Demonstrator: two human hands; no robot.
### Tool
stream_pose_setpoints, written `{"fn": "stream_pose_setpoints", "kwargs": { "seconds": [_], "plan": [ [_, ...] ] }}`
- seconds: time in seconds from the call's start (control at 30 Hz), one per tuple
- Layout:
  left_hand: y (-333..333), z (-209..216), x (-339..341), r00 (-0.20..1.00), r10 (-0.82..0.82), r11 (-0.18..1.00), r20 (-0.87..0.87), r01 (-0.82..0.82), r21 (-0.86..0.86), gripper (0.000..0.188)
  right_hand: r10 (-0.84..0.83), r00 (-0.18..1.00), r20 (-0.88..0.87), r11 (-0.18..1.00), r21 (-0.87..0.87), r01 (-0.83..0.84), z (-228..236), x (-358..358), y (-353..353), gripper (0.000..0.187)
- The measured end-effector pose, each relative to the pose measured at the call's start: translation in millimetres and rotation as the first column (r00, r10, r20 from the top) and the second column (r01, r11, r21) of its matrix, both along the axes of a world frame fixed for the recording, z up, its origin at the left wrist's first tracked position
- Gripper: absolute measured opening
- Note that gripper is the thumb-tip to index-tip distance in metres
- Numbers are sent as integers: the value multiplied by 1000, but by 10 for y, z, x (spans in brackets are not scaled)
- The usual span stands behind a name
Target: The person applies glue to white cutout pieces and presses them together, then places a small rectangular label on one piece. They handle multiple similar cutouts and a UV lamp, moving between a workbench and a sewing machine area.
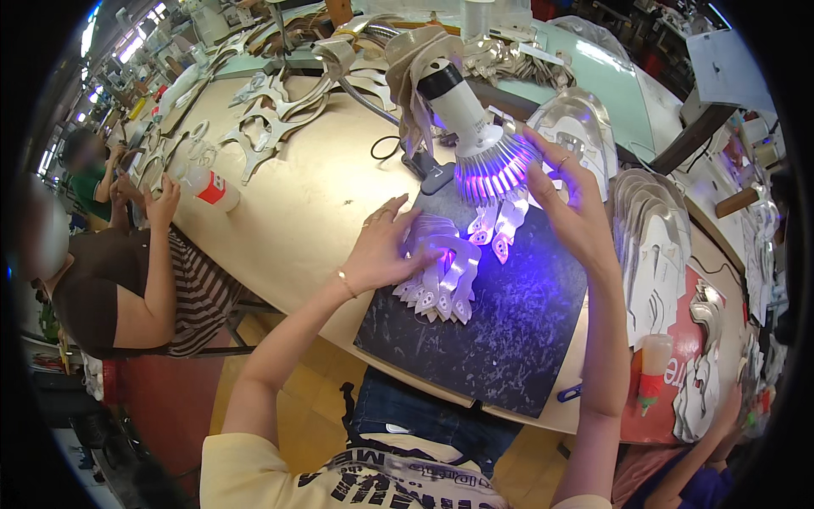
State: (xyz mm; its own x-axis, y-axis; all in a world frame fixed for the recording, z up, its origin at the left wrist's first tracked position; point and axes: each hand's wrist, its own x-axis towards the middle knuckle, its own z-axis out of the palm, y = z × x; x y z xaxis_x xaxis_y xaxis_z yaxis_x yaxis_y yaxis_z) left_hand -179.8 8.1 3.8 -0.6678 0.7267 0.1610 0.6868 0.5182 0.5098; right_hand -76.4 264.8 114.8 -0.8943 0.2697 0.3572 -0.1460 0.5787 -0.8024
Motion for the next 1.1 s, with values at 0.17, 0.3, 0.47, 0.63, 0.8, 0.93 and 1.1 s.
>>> {"fn": "stream_pose_setpoints", "kwargs": {
  "seconds": [0.17, 0.3, 0.47, 0.63, 0.8, 0.93, 1.1],
  "plan": [
    [216, -71, -200, 947, -130, 987, 295, 97, 127, 63, -39, 995, -95, 997, 68, 46, 21, 73, -366, 61],
    [250, -48, -245, 914, -110, 962, 390, -1, 272, 48, -107, 983, -151, 986, 113, 124, -4, 105, -596, 63],
    [244, 4, -145, 850, -189, 932, 491, -1, 361, 47, -140, 972, -191, 954, 237, 184, -16, 164, -736, 67],
    [242, 88, -91, 952, -105, 984, 289, 57, 170, 44, -93, 987, -128, 991, 88, 105, -40, 222, -528, 69],
    [225, 116, -27, 827, -14, 995, 563, -45, 92, 60, -181, 963, -202, 957, 190, 219, -201, 646, 48, 48],
    [261, 180, -60, 930, -68, 998, 361, 57, 40, 71, -598, 799, -64, 737, 349, 579, -451, 1302, 984, 34],
    [371, 359, -146, 880, 12, 981, 475, 81, -175, 67, -802, 597, 24, 534, 477, 698, -699, 1788, 2081, 53]
  ]
}}
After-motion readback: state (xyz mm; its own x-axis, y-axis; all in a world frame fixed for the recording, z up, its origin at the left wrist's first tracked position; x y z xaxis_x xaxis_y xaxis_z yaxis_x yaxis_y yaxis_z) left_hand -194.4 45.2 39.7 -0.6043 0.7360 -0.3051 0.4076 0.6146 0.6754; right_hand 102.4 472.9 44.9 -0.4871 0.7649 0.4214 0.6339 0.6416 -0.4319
